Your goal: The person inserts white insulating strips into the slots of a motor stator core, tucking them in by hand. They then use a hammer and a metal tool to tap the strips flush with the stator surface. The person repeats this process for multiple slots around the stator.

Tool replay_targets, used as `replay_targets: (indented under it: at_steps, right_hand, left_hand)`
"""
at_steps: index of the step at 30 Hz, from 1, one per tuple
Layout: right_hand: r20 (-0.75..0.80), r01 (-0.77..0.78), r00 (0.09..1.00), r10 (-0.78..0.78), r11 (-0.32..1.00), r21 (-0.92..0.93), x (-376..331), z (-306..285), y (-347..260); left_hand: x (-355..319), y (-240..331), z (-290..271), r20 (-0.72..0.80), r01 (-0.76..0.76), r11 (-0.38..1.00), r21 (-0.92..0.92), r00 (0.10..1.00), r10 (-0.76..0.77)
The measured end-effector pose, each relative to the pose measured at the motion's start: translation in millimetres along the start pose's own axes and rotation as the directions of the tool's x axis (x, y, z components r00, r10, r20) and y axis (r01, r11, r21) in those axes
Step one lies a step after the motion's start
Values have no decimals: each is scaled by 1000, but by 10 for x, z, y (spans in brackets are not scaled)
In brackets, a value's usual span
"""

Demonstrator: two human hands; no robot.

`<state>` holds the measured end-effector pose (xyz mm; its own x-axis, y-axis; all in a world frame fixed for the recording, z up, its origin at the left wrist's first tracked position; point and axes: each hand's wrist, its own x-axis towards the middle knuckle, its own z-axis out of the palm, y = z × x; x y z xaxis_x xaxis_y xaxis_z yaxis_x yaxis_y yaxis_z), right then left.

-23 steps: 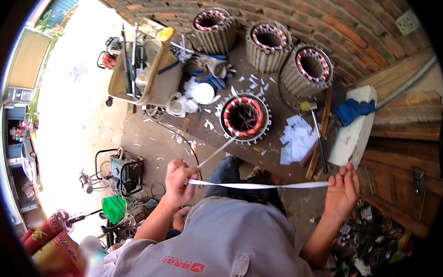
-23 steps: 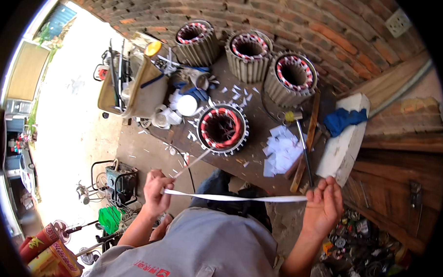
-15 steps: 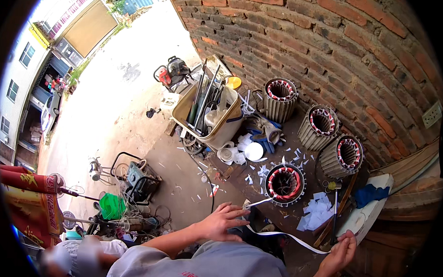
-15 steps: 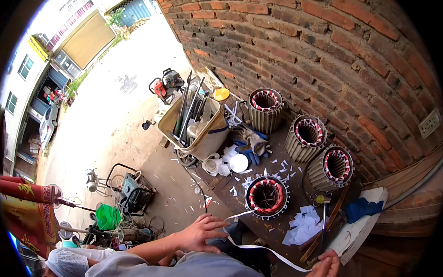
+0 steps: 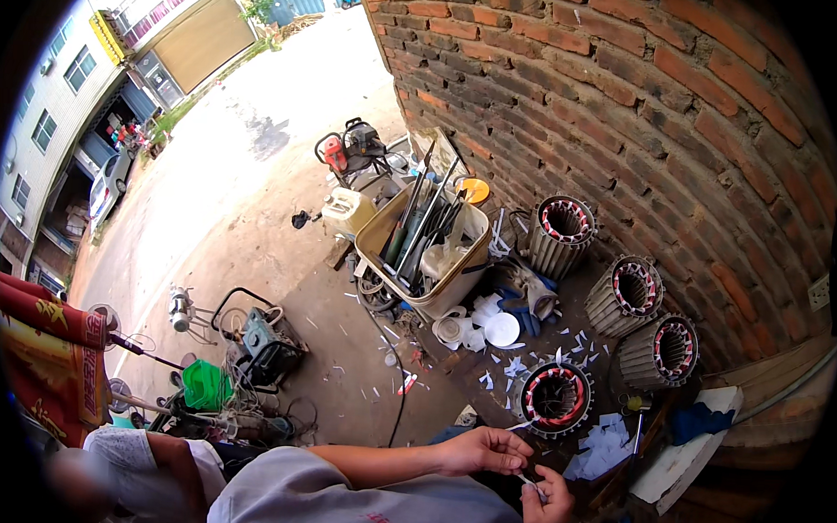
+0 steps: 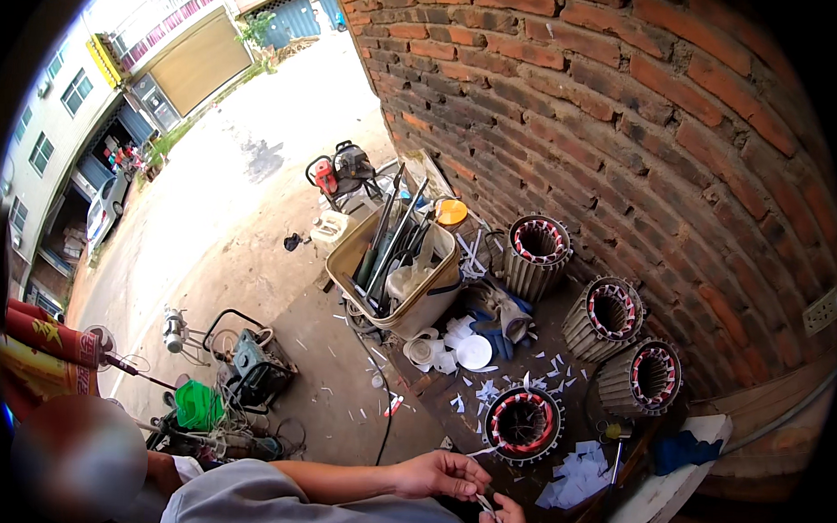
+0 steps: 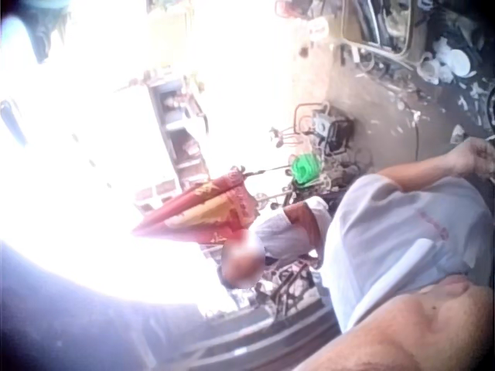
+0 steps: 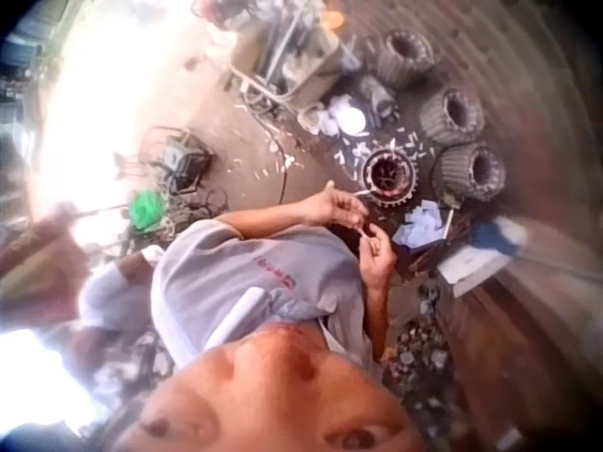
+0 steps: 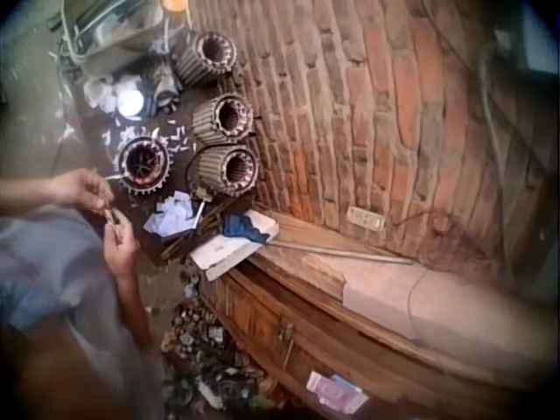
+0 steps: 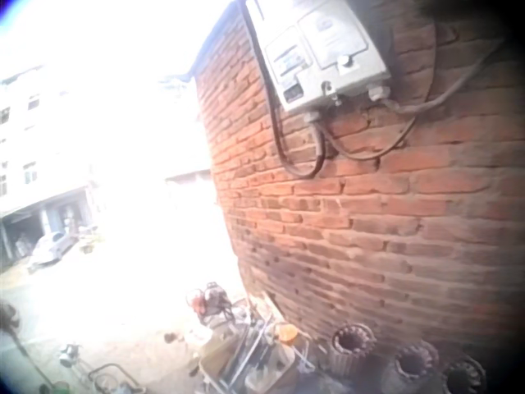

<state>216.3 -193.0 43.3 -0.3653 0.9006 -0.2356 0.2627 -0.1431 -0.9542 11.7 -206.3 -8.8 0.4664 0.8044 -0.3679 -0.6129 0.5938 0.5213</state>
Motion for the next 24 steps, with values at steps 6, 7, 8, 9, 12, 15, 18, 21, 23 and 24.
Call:
replay_targets:
  at_steps: [6,7,8,9,12,15,18,21,23,24]
  right_hand:
    - [-83,-58,996,43,982,-181,90,63,7]
    - [-81,-118,991,105,979,-169,105,77,-21]
    - [-83,-95,993,83,984,-153,115,81,0]
    - [-88,-74,994,63,988,-134,145,84,55]
    - [-100,66,991,-91,970,-234,13,-2,248]
    - [-228,278,907,-353,910,-307,158,109,123]
    - [-184,400,849,-495,831,-387,210,143,106]
    - [-218,195,945,-245,954,-230,197,30,90]
    - [-251,-13,968,1,999,-46,176,-85,147]
    - [-271,-101,953,136,985,138,218,-146,169]
  left_hand:
    - [-10,58,-111,123,-80,986,149,991,62]
    - [4,100,-114,98,-101,963,248,992,79]
    - [17,137,-83,80,-109,933,342,993,87]
    - [33,183,-66,63,-111,894,434,994,93]
    - [73,161,-95,-101,4,987,159,995,12]
    - [144,126,-212,-212,122,963,-240,962,-175]
    - [196,97,-266,-122,164,833,-529,956,-266]
    - [211,81,-337,-103,240,843,-481,940,-326]
    - [205,140,-238,-132,293,868,-401,919,-371]
    - [200,181,-222,-151,315,880,-354,910,-386]
